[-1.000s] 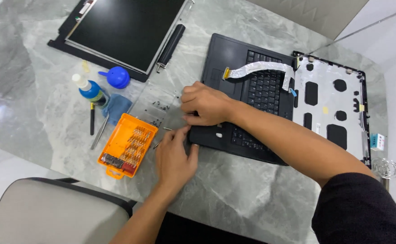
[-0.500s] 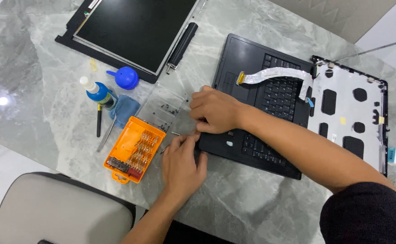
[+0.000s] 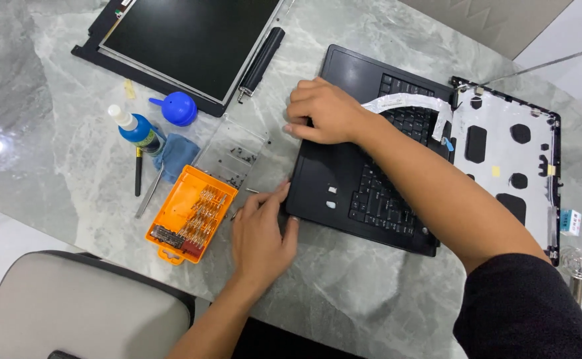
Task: The person uses a screwdriver to remove screws from the bottom of a black laptop. They then detach the back cover, flip the laptop over, and proceed to unscrew the keyboard area.
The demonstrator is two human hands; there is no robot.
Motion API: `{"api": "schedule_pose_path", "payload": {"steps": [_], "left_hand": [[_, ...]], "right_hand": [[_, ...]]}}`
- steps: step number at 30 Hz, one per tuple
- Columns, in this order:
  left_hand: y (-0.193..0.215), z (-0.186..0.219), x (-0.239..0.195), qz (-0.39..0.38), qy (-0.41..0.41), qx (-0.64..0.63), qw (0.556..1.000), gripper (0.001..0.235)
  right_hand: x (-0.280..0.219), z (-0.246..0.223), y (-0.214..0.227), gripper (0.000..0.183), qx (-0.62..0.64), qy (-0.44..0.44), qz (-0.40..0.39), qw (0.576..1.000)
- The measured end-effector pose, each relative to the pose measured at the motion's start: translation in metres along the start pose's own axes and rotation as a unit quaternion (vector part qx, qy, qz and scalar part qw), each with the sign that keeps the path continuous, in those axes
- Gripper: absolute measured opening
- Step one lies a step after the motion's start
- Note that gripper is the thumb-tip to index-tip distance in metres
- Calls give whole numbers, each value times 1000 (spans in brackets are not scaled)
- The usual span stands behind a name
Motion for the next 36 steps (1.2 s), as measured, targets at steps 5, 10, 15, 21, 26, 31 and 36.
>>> {"api": "schedule_pose_path", "payload": {"steps": [5, 10, 15, 21, 26, 31, 36], "left_hand": [[-3, -1, -1, 4, -3, 2, 1000, 42], [-5, -1, -1, 5, 6, 3, 1000, 40], [-7, 1, -1, 4, 13, 8, 1000, 38], [-13, -8, 0, 8, 2, 40, 999, 43], [-24, -20, -5, 25, -23, 73, 997, 45], [-27, -21, -8, 50, -26, 88, 995, 50], [-30, -15, -3, 46, 47, -26, 998, 41]], "right_hand": [[1, 9, -12, 35, 34, -28, -39, 998], [5, 12, -14, 30, 18, -39, -92, 995], [2, 10, -11, 27, 27, -45, -113, 992], [-4, -34, 12, 10, -118, -72, -7, 990], [-76, -111, 47, 17, -104, -138, 171, 970], [-230, -159, 67, 17, -118, -382, 348, 848], [-329, -171, 37, 33, -150, -633, 285, 704]]}}
Point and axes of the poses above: each hand's wrist, its own x-axis towards the middle knuckle, its own y-axis out of the back of the hand, z = x × y, the point moved 2 cm from there along x, towards the middle knuckle, and after that the axes turned 4 degrees about x, right-handed, at the moved point
